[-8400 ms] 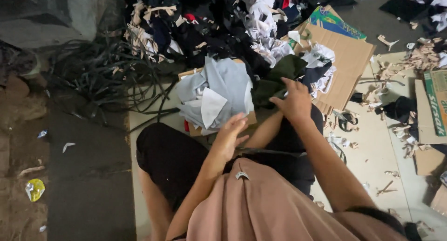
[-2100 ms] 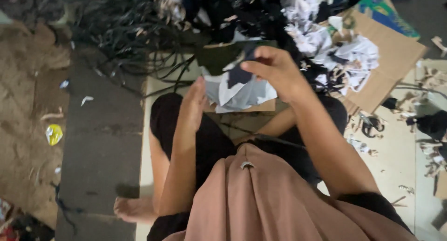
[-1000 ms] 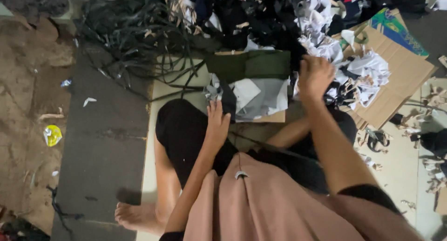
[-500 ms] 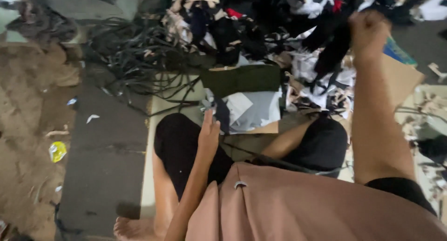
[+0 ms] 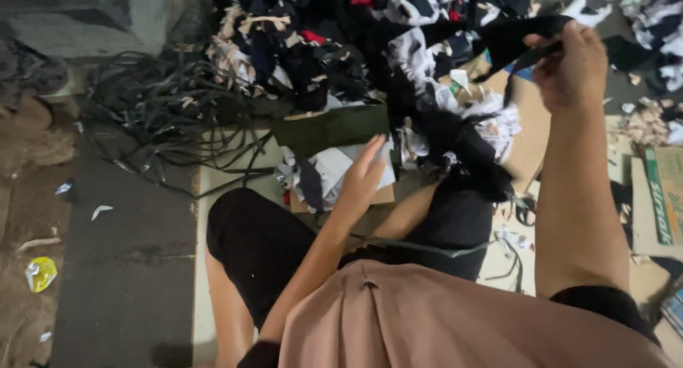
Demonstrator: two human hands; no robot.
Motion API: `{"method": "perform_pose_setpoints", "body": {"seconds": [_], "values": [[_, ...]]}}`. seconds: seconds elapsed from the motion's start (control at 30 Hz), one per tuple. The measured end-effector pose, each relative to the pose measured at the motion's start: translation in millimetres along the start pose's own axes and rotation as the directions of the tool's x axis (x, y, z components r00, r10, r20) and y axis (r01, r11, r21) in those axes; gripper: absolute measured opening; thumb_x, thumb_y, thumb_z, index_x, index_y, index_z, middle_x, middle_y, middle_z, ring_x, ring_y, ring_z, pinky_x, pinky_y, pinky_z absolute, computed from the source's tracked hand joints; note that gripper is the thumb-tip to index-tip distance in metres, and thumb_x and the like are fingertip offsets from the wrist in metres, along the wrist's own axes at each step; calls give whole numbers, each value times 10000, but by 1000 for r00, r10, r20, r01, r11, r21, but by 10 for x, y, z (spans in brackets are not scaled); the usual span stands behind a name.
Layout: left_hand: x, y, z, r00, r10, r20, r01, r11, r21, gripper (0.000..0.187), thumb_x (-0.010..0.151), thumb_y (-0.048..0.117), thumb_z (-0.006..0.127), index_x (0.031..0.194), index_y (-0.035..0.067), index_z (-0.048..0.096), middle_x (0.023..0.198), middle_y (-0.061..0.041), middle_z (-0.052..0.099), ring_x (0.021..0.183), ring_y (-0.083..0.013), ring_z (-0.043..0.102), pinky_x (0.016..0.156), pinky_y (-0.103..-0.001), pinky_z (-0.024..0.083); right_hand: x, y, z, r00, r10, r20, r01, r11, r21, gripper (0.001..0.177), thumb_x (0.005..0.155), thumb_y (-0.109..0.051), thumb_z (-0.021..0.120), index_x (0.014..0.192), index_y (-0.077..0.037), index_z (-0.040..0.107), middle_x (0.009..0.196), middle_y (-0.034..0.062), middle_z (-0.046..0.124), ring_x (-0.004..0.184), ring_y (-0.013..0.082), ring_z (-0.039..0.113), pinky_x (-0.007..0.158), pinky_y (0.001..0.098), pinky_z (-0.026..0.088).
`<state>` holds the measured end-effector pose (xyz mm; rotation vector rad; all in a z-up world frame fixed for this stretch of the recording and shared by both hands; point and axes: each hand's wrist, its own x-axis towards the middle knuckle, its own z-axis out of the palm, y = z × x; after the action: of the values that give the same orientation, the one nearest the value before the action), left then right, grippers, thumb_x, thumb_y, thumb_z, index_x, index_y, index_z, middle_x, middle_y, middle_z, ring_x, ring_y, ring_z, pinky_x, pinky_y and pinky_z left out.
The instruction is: The person sits on the floor and folds various pieces of clothing, including red, black, white, and grey items, into a neat stack on a piece of cardboard. They handle each item individually, smoothing and folding them before placing them on the pile.
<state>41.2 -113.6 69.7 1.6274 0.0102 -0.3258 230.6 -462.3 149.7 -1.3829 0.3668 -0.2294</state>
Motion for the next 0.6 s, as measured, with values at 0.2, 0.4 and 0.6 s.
{"method": "perform_pose_setpoints", "body": {"seconds": [0.2, 0.4, 0.6], "values": [[165, 62, 104, 999, 33, 32, -32, 999, -28, 571, 1029, 376, 410, 1557, 159, 392, 1660, -78, 310, 1538, -246, 282, 1215, -427, 301, 553, -81, -777, 808, -460, 367, 488, 174, -855, 125, 1058, -403, 564, 1025, -299, 627, 907, -1, 744, 685, 133, 707, 539, 255, 473], [-132, -30, 109, 996, -83, -12, 82, 993, -83, 564, 1015, 402, 452, 1546, 210, 446, 1603, -115, 413, 1459, -292, 411, 1196, -448, 343, -439, 1104, -147, 949, -4, 314, 314, 58, -948, 545, 927, -237, 783, 1413, -92, 584, 1251, 258, 597, 1044, 448, 615, 819, 549, 527], [-338, -259, -204, 995, -26, -93, 15, 993, -114, 534, 1074, 354, 470, 1576, 175, 431, 1604, -225, 369, 1478, -385, 354, 1165, -566, 329, -693, 2161, 330, 892, 216, 398, 432, -144, -890, 609, 881, -391, 783, 1418, -417, 497, 1224, 32, 603, 1079, 295, 707, 849, 486, 608]]}}
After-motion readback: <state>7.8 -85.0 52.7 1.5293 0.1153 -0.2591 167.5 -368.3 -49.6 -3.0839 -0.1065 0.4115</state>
